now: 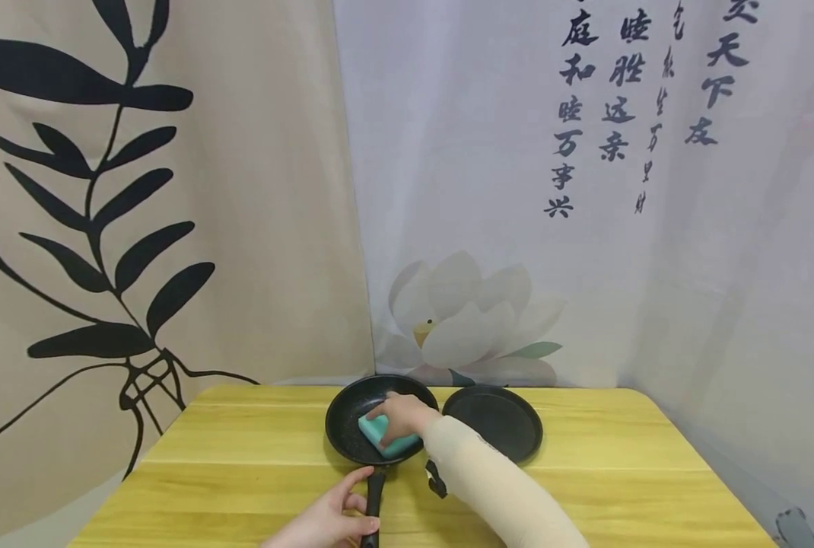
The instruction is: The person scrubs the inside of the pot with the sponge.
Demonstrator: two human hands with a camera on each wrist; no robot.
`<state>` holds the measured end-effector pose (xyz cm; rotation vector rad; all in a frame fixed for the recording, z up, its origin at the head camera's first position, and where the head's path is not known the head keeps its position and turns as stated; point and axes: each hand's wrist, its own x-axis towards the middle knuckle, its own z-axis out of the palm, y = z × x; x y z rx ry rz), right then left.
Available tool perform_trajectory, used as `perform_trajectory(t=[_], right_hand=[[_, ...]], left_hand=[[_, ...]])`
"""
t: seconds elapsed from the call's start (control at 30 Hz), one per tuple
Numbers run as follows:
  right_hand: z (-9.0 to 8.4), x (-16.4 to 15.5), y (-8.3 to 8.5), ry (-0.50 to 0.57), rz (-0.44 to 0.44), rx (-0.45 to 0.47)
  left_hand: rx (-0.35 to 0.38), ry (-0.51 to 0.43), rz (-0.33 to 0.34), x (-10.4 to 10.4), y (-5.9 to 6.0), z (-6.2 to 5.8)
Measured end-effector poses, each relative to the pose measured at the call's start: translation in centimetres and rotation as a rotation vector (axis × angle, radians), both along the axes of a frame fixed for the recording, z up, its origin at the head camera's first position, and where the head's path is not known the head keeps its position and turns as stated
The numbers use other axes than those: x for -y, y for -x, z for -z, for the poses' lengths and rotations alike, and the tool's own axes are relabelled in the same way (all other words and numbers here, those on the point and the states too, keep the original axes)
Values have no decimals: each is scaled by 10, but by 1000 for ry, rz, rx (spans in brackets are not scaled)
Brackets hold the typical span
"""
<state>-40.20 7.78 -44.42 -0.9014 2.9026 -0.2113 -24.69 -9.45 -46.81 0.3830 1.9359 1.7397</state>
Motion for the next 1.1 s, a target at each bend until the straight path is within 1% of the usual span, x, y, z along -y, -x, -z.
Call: perform_trajectory(t=[0.13,0.37,0.63,0.8,0.93,1.1], right_hand=[[0,-1,1,21,-15,12],[-1,-5,5,59,2,18],[2,-5,2,85,11,58],[3,-4,2,95,-17,40],[3,-6,4,93,-39,5],[-1,-10,7,135,-72,-9]], left_hand=[[-13,9,1,0,0,1],[-25,36,-5,-3,3,-2],[-33,52,-8,-3,1,-3],[-26,46,0,-1,-1,-4],[-17,43,10,-2,-1,-5],[-11,40,7,-2,0,-4]])
